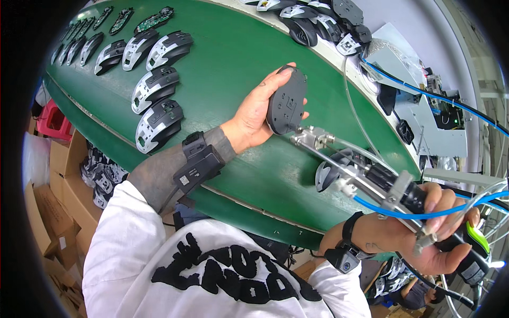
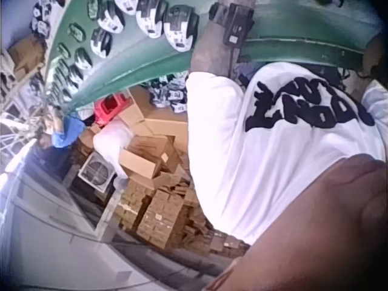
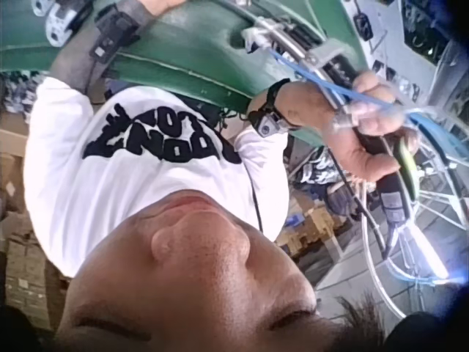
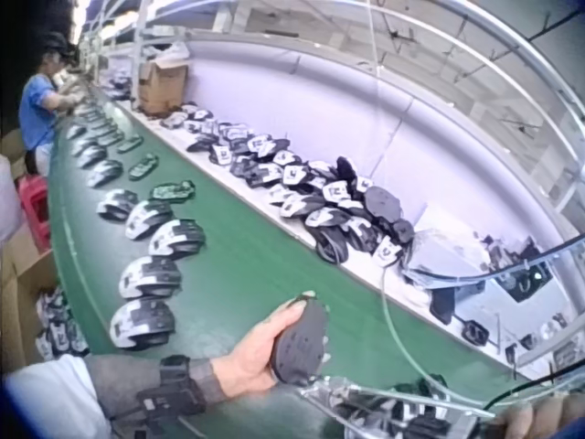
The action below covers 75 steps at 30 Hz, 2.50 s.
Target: Assembling computer mouse components using hands and an electric screwdriver on a factory line.
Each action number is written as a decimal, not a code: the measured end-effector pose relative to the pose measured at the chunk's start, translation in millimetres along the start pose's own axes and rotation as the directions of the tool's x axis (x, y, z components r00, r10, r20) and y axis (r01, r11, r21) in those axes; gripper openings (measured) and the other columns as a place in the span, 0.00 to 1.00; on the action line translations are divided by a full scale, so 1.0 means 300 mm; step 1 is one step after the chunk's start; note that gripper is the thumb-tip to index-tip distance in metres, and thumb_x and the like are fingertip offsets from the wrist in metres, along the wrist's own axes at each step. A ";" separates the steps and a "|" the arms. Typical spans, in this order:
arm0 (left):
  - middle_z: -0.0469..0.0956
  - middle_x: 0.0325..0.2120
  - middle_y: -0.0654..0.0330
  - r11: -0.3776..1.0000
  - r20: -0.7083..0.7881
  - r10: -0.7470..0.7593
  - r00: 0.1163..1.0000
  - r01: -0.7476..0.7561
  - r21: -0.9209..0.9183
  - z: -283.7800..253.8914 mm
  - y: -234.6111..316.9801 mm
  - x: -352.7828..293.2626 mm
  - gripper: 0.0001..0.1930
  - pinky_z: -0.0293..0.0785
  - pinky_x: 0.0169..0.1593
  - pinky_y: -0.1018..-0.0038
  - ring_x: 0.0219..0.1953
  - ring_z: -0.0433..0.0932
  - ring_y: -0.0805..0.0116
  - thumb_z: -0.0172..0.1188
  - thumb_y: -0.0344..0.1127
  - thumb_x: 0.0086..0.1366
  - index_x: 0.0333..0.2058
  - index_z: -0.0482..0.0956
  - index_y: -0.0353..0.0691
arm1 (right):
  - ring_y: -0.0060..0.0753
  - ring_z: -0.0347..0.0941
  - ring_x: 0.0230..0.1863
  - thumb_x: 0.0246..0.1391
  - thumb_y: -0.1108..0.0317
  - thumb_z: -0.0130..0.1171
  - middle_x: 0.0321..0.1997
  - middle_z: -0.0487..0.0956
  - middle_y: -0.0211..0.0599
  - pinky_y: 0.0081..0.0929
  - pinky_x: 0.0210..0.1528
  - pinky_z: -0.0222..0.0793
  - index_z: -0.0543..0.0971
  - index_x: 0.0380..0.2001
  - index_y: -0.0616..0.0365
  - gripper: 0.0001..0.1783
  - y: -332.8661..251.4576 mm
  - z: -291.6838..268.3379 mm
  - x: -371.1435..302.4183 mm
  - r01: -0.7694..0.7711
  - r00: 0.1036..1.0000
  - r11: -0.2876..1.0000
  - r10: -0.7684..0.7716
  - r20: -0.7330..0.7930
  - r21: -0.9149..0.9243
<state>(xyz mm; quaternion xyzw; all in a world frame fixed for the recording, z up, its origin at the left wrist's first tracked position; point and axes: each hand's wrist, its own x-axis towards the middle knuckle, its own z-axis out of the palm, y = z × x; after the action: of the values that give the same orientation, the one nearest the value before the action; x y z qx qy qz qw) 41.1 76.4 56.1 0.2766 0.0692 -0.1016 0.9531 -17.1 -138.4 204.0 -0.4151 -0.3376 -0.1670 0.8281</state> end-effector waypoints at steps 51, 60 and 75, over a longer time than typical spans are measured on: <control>0.67 0.48 0.59 0.995 0.057 -0.091 0.994 0.088 0.052 0.005 -0.019 -0.048 0.24 0.77 0.44 0.63 0.41 0.73 0.64 0.48 0.46 0.64 0.57 0.59 0.50 | 0.30 0.68 0.22 0.51 0.57 0.55 0.20 0.70 0.30 0.27 0.28 0.59 0.62 0.45 0.57 0.23 0.067 0.109 -0.017 -0.013 1.000 1.000 0.013 0.019 -0.008; 0.67 0.49 0.59 0.920 0.010 -0.018 1.000 0.013 0.392 0.048 -0.017 -0.097 0.25 0.75 0.42 0.70 0.39 0.73 0.67 0.52 0.44 0.63 0.58 0.61 0.49 | 0.30 0.68 0.24 0.56 0.55 0.48 0.23 0.70 0.32 0.31 0.33 0.63 0.60 0.47 0.54 0.21 0.054 0.127 -0.005 -0.097 0.992 0.995 0.099 0.081 -0.030; 0.70 0.45 0.61 0.626 -0.089 0.500 0.861 -0.289 0.724 0.443 0.565 -0.612 0.20 0.62 0.53 0.68 0.51 0.66 0.62 0.53 0.41 0.57 0.46 0.69 0.36 | 0.25 0.61 0.22 0.57 0.60 0.44 0.18 0.63 0.30 0.23 0.27 0.59 0.66 0.41 0.59 0.14 -0.270 -0.074 -0.066 -0.344 0.908 0.840 0.185 -0.375 -0.420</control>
<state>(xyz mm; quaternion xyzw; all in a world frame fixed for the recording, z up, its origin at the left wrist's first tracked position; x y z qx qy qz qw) -87.6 173.1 289.1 0.6300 0.0981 0.1345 0.7585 -67.1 -205.0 227.3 -0.6165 -0.0859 -0.1922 0.7587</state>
